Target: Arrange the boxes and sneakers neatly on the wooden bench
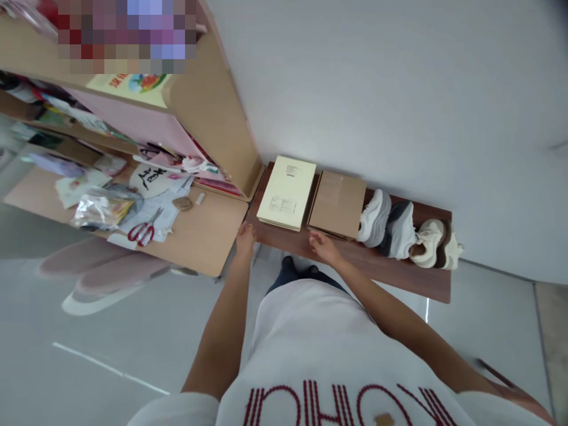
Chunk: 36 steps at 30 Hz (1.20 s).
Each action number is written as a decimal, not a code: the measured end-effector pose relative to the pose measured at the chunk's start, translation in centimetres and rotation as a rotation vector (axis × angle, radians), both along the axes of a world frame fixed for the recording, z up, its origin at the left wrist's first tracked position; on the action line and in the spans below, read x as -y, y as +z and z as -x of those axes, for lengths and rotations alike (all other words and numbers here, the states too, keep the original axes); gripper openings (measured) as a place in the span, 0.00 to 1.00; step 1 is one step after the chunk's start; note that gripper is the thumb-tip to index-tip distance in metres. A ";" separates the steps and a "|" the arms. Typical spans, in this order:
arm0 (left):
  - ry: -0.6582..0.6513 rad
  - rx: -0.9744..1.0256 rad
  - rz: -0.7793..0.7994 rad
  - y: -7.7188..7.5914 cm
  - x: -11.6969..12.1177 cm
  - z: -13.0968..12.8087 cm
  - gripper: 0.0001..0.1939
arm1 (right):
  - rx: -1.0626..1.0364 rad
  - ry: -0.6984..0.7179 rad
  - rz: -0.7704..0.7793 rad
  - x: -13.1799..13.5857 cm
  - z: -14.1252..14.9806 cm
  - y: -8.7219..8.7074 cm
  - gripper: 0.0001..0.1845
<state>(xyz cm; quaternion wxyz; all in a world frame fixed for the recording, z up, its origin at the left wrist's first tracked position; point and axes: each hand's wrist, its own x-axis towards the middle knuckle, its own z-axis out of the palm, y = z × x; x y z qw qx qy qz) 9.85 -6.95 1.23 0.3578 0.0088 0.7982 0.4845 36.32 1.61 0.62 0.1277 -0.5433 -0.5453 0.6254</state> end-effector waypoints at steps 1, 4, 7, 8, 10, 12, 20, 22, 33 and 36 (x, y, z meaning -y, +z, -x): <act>0.018 0.059 0.002 0.1 1.7 -0.7 0.22 | 0.029 -0.012 0.005 0.2 -1.6 0.0 0.23; 0.067 0.234 0.049 -0.1 7.4 -3.5 0.19 | 0.098 -0.058 0.070 0.3 -5.1 0.0 0.19; 0.130 0.288 0.125 -0.5 11.6 -6.4 0.18 | 0.065 -0.106 0.163 0.3 -6.3 0.3 0.16; 0.145 0.299 0.142 -0.6 12.3 -7.1 0.18 | 0.041 -0.121 0.186 0.2 -6.3 0.5 0.15; 0.151 0.314 0.155 -0.5 12.9 -7.8 0.17 | 0.008 -0.145 0.215 0.2 -5.9 1.1 0.14; 0.124 0.308 0.137 -0.1 12.3 -7.5 0.17 | -0.001 -0.151 0.232 0.0 -5.4 1.9 0.14; -0.025 0.192 -0.030 1.9 5.4 -2.0 0.17 | -0.029 -0.141 0.223 -0.8 -1.6 4.4 0.12; -0.109 0.195 -0.037 2.1 3.8 -0.4 0.17 | -0.054 -0.173 0.203 -0.8 0.0 4.8 0.12; -0.338 0.078 -0.122 4.1 -5.4 7.8 0.20 | -0.044 -0.283 -0.156 -1.5 8.1 4.8 0.21; -0.428 0.082 -0.131 3.8 -6.3 8.0 0.20 | -0.027 -0.358 -0.170 -1.6 9.2 3.9 0.23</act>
